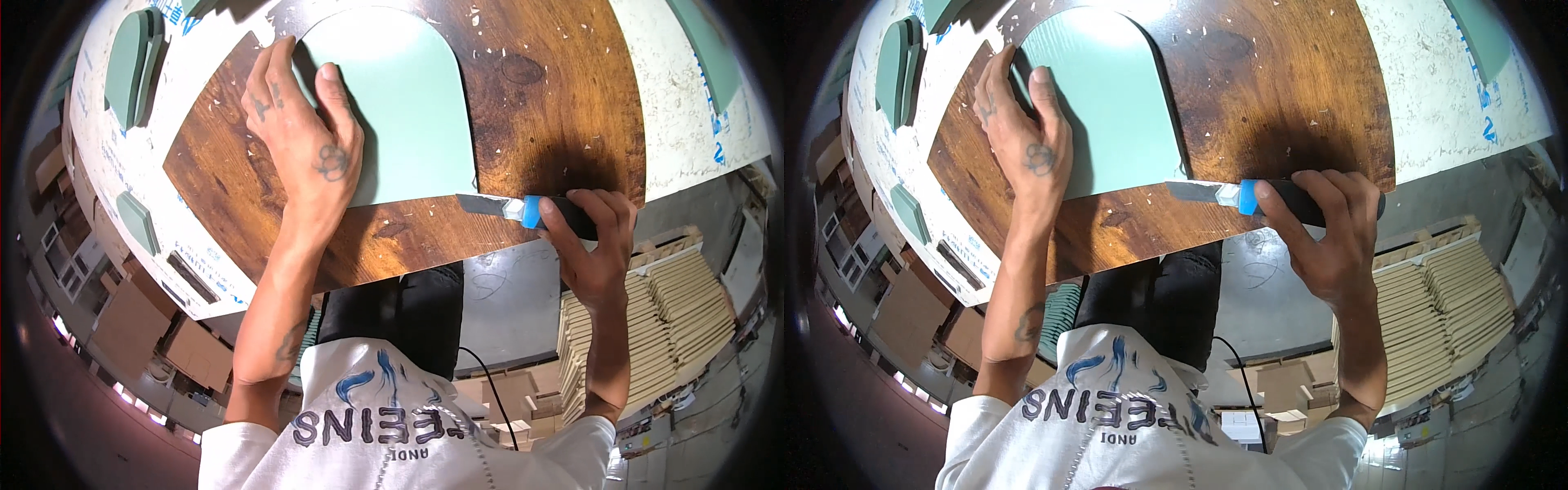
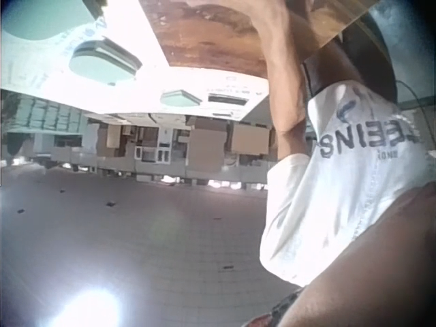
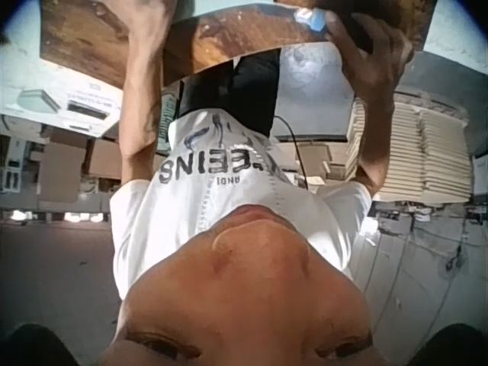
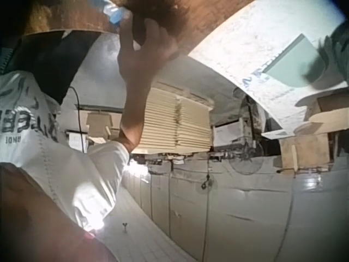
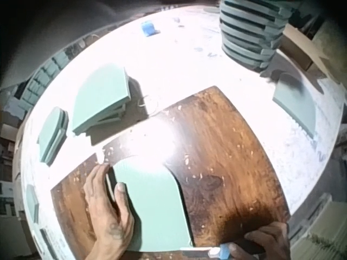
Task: The person uses a utility knife to trim the edges of light green foam pieces on a wooden workbench. They repeatedly cut along the curved edges of the foam, remove the excess strips, and stack the finished pieces.
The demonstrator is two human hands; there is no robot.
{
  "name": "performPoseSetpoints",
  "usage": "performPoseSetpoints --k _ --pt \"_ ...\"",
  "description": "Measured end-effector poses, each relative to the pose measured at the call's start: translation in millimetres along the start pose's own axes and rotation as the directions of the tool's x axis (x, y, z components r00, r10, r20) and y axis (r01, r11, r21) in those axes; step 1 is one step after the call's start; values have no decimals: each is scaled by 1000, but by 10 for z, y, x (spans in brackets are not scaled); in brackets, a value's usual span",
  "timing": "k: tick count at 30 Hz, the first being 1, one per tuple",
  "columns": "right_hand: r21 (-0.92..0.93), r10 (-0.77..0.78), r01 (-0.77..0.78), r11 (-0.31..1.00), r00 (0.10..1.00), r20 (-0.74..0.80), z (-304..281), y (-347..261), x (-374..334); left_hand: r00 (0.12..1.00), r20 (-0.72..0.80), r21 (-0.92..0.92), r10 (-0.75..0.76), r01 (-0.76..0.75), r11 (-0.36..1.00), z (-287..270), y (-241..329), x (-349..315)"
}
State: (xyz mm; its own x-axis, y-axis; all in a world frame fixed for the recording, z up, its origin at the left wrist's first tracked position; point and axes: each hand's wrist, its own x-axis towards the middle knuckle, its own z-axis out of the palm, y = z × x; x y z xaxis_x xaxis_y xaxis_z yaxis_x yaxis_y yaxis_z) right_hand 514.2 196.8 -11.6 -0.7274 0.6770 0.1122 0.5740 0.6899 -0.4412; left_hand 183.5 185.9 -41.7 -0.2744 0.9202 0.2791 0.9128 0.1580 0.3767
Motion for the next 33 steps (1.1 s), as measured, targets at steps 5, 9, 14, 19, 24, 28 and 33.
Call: performPoseSetpoints --k 5,9,14,19,24,28,33 --pt "4 -23 23 1000 999 -47 56 19 34 1000 27 83 16 -18 996 35 -21 -12" --pt "-4 -9 9 1000 1000 -27 37 -8 75 1000 26 100 -16 13 995 17 22 -18" --pt "6 -9 9 1000 1000 4 -7 -8 100 996 2 152 -86 85 985 30 54 -26" --pt "2 32 -32 999 999 22 -10 -62 126 998 20 158 -66 63 986 1 56 -19" --pt "-58 40 -37 998 998 47 -7 -64 222 999 40 131 -27 21 991 10 16 -15" --pt "-56 27 -28 998 1000 -14 71 -77 206 999 47 142 6 -13 990 16 -14 -22" --pt "-92 70 -72 993 997 -28 195 -174 389 999 35 110 -15 11 994 -3 29 -12"
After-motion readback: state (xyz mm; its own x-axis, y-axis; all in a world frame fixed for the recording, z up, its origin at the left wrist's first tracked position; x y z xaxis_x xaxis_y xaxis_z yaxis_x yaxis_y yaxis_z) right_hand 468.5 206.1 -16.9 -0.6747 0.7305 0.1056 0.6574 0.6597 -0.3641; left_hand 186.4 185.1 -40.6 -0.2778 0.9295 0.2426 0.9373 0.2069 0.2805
